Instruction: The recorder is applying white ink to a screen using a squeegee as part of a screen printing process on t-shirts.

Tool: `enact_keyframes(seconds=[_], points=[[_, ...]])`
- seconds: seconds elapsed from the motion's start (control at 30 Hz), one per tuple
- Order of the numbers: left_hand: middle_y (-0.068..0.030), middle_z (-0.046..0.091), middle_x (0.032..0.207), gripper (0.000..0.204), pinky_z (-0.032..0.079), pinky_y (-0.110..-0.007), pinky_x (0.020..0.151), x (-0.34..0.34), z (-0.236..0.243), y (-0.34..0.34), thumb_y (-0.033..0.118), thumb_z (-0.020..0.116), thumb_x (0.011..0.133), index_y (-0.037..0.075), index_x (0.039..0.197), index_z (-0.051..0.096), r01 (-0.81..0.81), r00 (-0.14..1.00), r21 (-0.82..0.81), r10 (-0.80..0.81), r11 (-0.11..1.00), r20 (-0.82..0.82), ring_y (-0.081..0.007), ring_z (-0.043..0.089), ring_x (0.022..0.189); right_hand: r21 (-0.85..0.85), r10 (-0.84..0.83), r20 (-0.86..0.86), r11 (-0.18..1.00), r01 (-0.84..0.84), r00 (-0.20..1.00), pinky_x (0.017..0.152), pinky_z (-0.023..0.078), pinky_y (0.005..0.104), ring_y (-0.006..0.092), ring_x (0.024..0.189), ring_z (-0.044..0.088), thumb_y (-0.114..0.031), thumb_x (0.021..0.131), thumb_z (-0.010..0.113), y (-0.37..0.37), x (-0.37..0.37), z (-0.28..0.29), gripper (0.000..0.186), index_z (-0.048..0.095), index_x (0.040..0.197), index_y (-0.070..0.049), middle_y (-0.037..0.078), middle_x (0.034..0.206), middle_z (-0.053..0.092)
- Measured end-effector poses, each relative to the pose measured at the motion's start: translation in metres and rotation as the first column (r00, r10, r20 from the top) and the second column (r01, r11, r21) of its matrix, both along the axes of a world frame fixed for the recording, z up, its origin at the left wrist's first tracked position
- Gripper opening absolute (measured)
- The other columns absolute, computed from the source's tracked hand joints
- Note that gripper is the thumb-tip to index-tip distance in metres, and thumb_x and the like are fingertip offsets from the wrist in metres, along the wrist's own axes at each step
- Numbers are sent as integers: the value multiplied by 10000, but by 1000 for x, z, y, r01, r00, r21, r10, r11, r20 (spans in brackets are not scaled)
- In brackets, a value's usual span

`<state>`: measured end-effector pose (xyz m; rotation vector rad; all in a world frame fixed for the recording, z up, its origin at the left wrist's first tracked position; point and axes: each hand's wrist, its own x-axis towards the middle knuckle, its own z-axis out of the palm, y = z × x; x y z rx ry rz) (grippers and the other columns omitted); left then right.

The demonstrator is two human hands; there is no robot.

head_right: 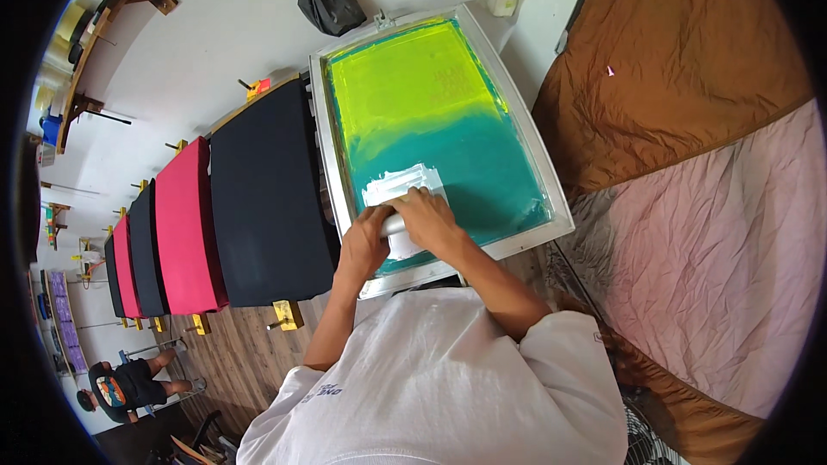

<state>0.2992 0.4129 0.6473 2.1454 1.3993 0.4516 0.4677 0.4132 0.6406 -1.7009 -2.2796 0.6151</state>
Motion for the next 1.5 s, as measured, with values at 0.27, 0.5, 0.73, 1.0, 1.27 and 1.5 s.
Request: enact_keyframes(seconds=[0.27,0.5,0.73,1.0,1.27,1.5], points=[[-188,651,1087,498,545,-459,812,-3,21,-51,-77,573,698,58,1175,621,35,999,-145,-33,989,20,-408,652,941,-144,52,9,988,-50,999,852,511,468,379,1022,610,39,752,597,-52,6,25,377,669,1109,-55,197,1039,607],[-214,681,926,331,543,-489,772,-4,12,25,-39,585,723,41,1035,662,35,998,-94,-39,995,-39,-414,663,878,-201,29,85,980,-12,996,781,523,496,385,934,661,-33,731,626,28,2,31,274,710,984,-97,180,960,667],[-186,648,1020,424,542,-471,775,-6,-2,5,-99,601,691,44,1087,646,6,998,-49,-3,999,62,-421,646,896,-38,10,8,999,-10,1000,824,521,458,351,1019,601,41,696,635,7,4,14,352,677,1033,-55,158,1028,614],[-187,658,978,389,547,-457,777,-9,17,-36,-79,596,699,34,1066,656,56,998,-217,-48,975,39,-400,659,885,-229,5,54,973,7,999,853,519,458,349,1044,597,25,704,638,-39,3,38,400,687,1089,-71,158,1044,609],[-196,675,954,355,548,-468,769,-10,11,42,-84,609,696,38,1023,676,-17,999,-100,20,995,25,-408,661,870,-138,0,99,990,14,995,782,529,486,381,933,639,-6,727,619,43,-7,25,260,706,963,-73,192,957,655],[-198,667,987,382,551,-457,788,-8,1,28,-101,594,706,33,1054,679,5,997,-55,0,999,82,-409,660,875,-106,-9,91,994,18,996,822,543,458,364,977,635,13,692,657,32,-4,15,275,717,956,-36,193,956,671]])
